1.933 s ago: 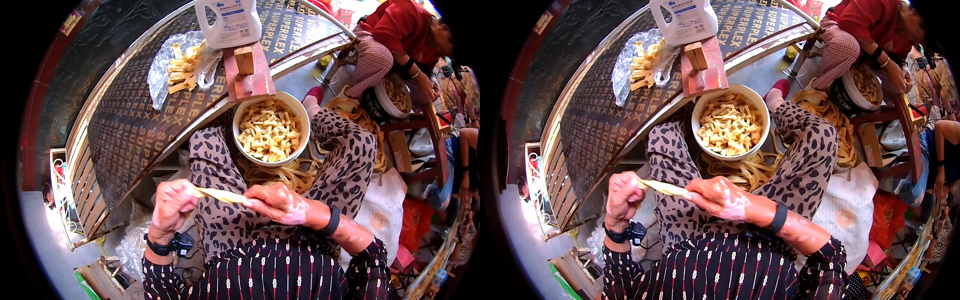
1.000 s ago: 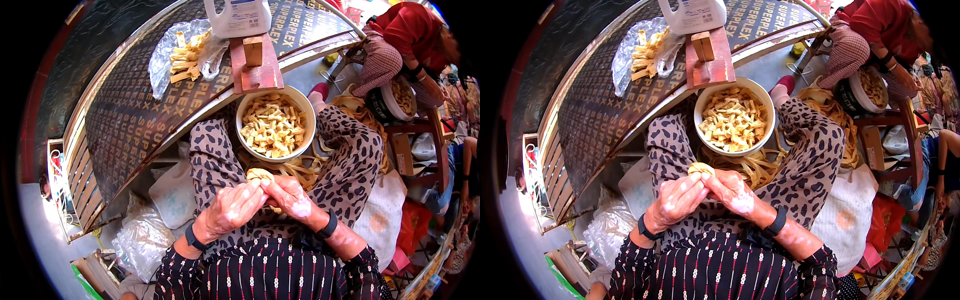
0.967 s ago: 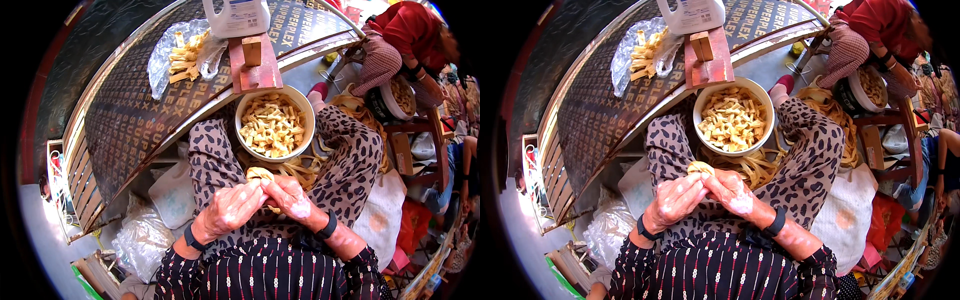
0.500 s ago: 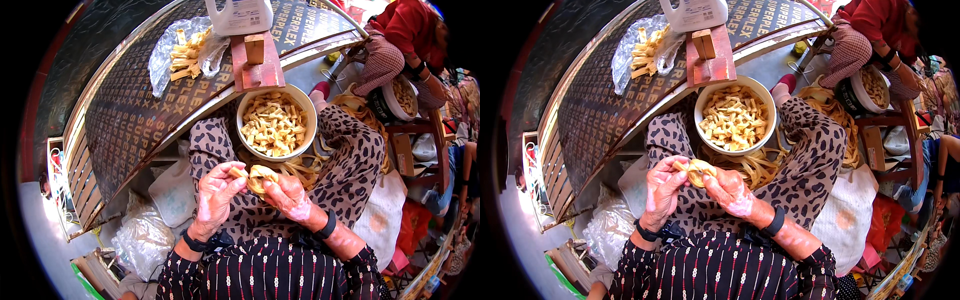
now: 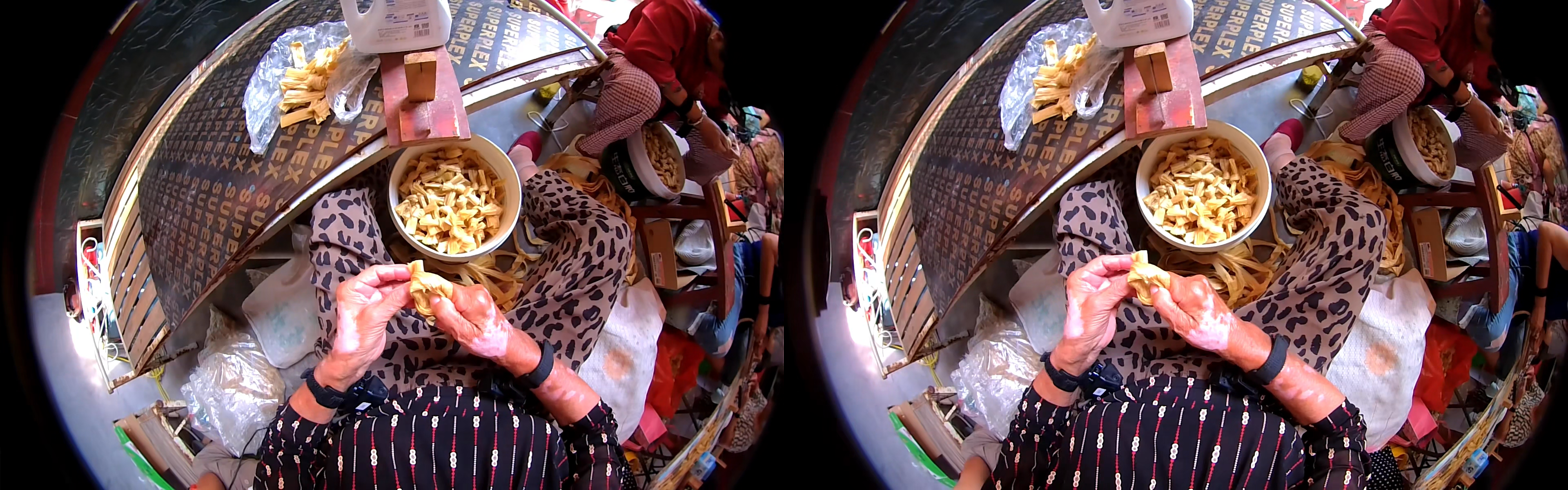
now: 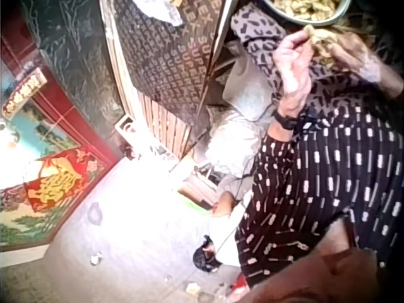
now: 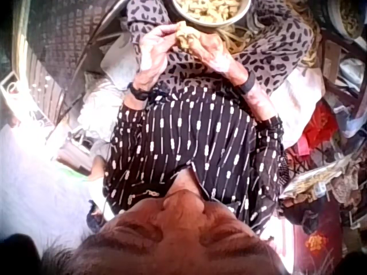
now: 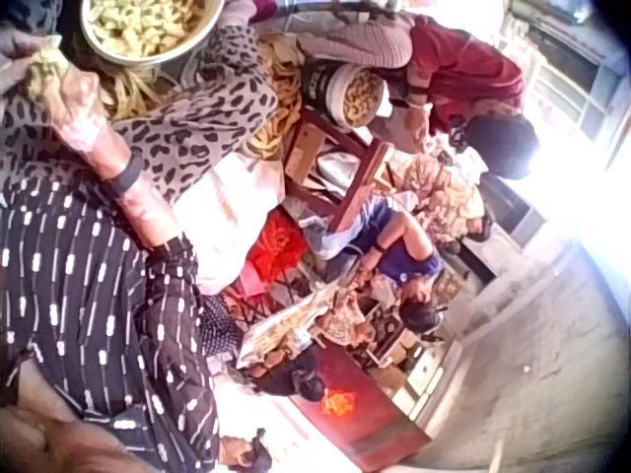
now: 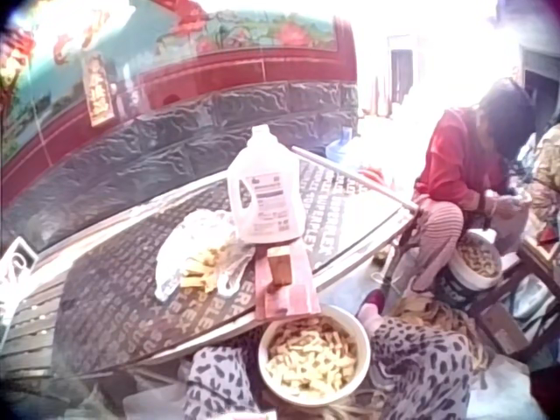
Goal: The person picks up long strips of bean curd skin from their lap, folds and rolls them into small knots, and places the completed knots into a white bucket.
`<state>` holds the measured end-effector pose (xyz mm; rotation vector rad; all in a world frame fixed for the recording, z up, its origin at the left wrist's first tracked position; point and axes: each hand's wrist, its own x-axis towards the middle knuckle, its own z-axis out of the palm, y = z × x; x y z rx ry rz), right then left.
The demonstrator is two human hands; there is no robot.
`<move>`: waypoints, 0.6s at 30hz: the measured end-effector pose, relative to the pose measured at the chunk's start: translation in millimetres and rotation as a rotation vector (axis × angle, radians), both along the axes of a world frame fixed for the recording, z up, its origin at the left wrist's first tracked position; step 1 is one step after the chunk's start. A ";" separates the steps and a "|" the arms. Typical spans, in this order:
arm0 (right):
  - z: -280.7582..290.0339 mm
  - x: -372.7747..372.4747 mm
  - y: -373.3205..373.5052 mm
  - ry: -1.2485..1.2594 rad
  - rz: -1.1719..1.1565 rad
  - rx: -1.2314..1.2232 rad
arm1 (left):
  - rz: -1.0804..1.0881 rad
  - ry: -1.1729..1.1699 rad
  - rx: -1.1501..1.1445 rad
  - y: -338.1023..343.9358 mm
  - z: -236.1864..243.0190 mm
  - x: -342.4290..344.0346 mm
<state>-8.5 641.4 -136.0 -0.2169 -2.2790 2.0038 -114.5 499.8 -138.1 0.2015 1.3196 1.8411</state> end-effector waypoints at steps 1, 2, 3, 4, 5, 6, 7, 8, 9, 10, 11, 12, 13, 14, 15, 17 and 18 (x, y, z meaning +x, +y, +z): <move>-0.4 -0.2 -0.3 -0.016 -0.005 -0.015 | 0.005 0.050 -0.018 0.5 -0.8 0.9; 0.6 -0.6 -0.1 -0.017 -0.004 -0.017 | 0.006 0.049 -0.020 0.1 -2.9 1.2; 3.7 -1.1 0.8 -0.025 -0.002 -0.040 | 0.001 0.161 -0.023 -0.2 -5.4 1.5; 5.8 -1.6 1.3 -0.034 0.000 -0.064 | -0.005 0.273 -0.027 0.1 -5.6 1.6; 6.7 -2.0 1.2 -0.035 0.001 -0.065 | -0.004 0.272 -0.028 -0.5 -0.6 1.6; 6.7 -2.1 1.4 -0.009 -0.003 -0.073 | -0.051 0.287 -0.036 0.6 10.6 1.5; 6.3 -1.9 1.5 0.016 -0.007 -0.080 | -0.098 0.302 -0.044 1.5 18.7 1.5; 5.2 -1.4 1.7 0.015 -0.009 -0.082 | -0.100 0.301 -0.045 2.9 21.8 2.0; 4.6 -1.5 1.6 0.050 -0.005 -0.057 | -0.151 0.411 -0.058 4.3 24.5 2.4; 3.8 -1.4 1.6 0.084 -0.001 -0.032 | -0.203 0.522 -0.071 5.4 26.1 2.3; 2.6 -0.6 2.2 0.084 -0.001 -0.033 | -0.215 0.608 -0.101 6.3 26.7 1.3; 1.1 0.9 3.4 0.055 0.016 -0.039 | -0.214 0.608 -0.103 6.2 26.3 1.4; 0.3 1.7 3.7 0.027 0.033 -0.045 | -0.195 0.606 -0.083 6.1 25.4 1.7; 1.2 1.6 2.6 0.027 0.033 -0.047 | -0.176 0.605 -0.063 5.9 25.1 1.9; 2.9 1.8 1.0 0.053 0.023 -0.056 | -0.161 0.502 -0.072 5.3 28.9 2.8; 7.8 2.8 1.2 0.077 0.012 -0.066 | -0.132 0.423 0.011 3.9 25.0 2.5; 11.4 3.4 2.3 0.048 0.050 -0.098 | -0.101 0.345 0.094 2.9 23.7 2.1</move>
